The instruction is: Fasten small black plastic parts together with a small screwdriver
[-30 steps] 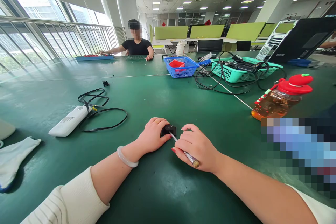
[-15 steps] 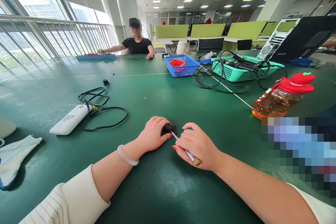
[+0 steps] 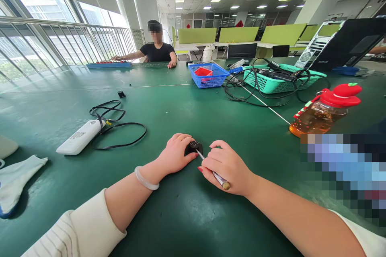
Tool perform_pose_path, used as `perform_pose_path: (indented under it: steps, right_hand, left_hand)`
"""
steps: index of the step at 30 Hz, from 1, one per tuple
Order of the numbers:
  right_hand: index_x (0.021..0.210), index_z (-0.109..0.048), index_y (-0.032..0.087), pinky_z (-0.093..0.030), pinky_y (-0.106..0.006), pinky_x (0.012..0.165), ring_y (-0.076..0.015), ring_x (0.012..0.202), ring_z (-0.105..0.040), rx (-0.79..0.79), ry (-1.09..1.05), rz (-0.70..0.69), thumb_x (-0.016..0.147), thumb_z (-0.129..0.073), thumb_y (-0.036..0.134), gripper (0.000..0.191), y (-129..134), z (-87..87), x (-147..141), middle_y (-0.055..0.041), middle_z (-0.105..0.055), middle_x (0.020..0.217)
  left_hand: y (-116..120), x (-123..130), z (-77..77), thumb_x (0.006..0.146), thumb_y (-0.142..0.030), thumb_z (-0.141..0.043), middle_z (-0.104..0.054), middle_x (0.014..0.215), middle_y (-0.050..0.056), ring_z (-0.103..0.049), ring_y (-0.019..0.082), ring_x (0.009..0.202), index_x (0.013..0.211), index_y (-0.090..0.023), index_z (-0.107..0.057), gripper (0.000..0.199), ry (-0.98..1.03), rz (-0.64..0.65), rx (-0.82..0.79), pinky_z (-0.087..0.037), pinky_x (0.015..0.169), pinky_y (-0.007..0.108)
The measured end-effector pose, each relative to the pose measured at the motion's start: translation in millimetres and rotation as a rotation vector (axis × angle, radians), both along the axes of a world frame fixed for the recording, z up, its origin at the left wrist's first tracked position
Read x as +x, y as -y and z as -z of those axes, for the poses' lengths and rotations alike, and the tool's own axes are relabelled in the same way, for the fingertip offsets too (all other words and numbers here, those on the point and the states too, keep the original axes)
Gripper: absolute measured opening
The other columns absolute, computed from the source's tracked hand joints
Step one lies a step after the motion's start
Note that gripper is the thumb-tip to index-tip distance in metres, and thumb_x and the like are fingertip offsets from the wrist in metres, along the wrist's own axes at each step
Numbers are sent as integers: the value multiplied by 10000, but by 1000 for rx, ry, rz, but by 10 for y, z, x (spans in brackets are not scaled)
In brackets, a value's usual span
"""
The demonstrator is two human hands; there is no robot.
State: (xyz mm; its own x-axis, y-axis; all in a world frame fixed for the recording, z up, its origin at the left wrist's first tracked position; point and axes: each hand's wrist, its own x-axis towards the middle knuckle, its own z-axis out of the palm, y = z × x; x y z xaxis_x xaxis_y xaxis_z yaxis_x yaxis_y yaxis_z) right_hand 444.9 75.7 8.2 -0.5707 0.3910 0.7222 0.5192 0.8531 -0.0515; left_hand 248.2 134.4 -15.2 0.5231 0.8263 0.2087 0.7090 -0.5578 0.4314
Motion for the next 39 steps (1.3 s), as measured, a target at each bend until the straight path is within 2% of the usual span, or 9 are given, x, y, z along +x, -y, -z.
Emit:
perform_pose_path:
  steps: [14, 19, 24, 28, 32, 36, 39]
  right_hand:
    - [682, -528, 212, -443, -330, 813, -114, 531, -411, -37, -72, -1, 916, -493, 158, 243, -5, 1, 13, 49, -509, 552]
    - [701, -512, 210, -434, -319, 777, -105, 532, -412, -121, -159, -15, 899, -500, 128, 215, -21, 7, 31, 49, -525, 566]
    - [648, -488, 210, -421, -293, 694, -110, 545, -417, -314, -299, 13, 934, -474, 196, 287, -58, 24, 68, 41, -494, 551]
    - [595, -484, 207, -344, -267, 542, -114, 529, -410, -637, -528, 152, 945, -478, 348, 377, -123, 53, 107, 31, -445, 532]
    - [563, -469, 209, -288, -264, 482, -103, 469, -364, -915, -806, 163, 903, -526, 484, 441, -221, 110, 124, 49, -364, 478]
    - [537, -457, 206, -285, -255, 462, -87, 430, -351, -1029, -1063, 128, 833, -635, 514, 462, -313, 166, 127, 66, -334, 456]
    - [514, -445, 203, -301, -256, 473, -81, 426, -348, -1060, -1149, 117, 812, -676, 502, 481, -345, 171, 125, 71, -322, 440]
  left_hand:
    - [-4, -5, 12, 837, -357, -657, -624, 1278, 61, -478, 296, 1253, 1124, -230, -611, 317, -8, -7, 0, -402, 1080, 500]
    - [-9, -8, 10, 840, -371, -654, -625, 1274, 60, -483, 287, 1243, 1124, -231, -612, 320, -13, 8, 0, -405, 1083, 497]
    - [-12, -8, 14, 841, -376, -660, -624, 1275, 63, -482, 289, 1247, 1124, -231, -612, 321, -12, 9, 6, -401, 1085, 493]
    - [-15, -5, 14, 837, -364, -663, -627, 1270, 71, -495, 293, 1239, 1123, -227, -612, 321, -10, 12, 12, -399, 1087, 496]
    - [-14, -3, 11, 833, -352, -668, -630, 1266, 71, -499, 293, 1238, 1117, -228, -614, 314, -4, 9, 11, -402, 1087, 497]
    - [-16, -7, 19, 834, -360, -663, -627, 1271, 66, -495, 297, 1247, 1115, -236, -613, 311, 0, 12, 9, -400, 1088, 504]
    - [-16, -7, 19, 839, -368, -654, -624, 1275, 64, -492, 298, 1251, 1116, -240, -610, 309, 4, 13, 3, -399, 1089, 506]
